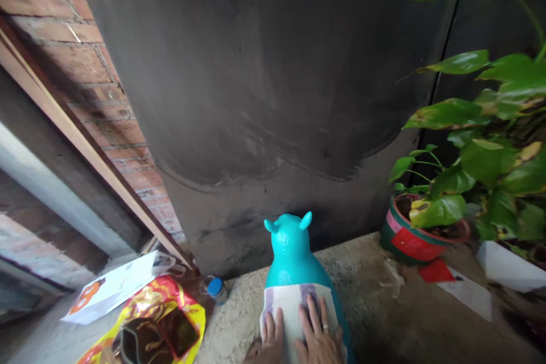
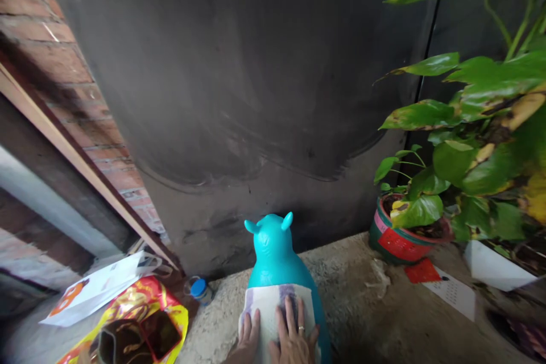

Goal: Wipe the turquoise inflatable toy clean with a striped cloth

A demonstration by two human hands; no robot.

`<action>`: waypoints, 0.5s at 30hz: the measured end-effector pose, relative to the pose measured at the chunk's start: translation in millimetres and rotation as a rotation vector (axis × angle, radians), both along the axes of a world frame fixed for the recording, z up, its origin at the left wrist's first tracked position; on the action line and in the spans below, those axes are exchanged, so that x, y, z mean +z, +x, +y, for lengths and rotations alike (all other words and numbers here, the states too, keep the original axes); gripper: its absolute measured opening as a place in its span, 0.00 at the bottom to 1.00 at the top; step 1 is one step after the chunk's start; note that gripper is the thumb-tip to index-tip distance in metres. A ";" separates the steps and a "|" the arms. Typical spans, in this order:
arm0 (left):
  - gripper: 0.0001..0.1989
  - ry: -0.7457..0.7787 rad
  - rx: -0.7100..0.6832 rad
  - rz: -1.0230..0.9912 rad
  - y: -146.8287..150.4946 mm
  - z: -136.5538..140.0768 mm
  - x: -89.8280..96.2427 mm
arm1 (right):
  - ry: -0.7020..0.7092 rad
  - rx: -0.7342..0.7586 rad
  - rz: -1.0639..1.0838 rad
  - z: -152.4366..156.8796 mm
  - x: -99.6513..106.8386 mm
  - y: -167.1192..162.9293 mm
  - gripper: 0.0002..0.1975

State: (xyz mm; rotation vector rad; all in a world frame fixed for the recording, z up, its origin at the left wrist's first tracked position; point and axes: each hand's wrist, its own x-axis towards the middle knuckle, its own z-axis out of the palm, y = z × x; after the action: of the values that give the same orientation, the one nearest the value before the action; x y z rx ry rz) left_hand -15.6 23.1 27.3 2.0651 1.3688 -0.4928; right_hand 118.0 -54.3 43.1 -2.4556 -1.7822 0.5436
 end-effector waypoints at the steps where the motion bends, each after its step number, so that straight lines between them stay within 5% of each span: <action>1: 0.62 -0.009 0.015 0.005 0.6 5.8 0.0 | 0.010 0.007 -0.018 9.6 2.8 1.5 0.30; 5: 0.77 -0.028 0.047 -0.090 1.9 34.6 2.3 | 0.136 0.016 -0.073 40.4 4.3 6.3 0.29; 9: 0.81 -0.033 0.062 -0.084 4.5 48.8 4.1 | 0.178 0.016 -0.054 51.9 1.3 10.0 0.28; 15: 0.64 -0.013 -0.003 -0.027 -1.3 24.5 -1.3 | 0.132 -0.059 -0.084 19.7 -11.7 -5.5 0.30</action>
State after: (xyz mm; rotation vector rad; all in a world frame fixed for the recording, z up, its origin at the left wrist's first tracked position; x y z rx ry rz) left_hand -16.9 47.6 26.0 2.0564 1.3445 -0.4723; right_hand 112.4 -34.7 31.3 -2.4658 -1.7081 0.3121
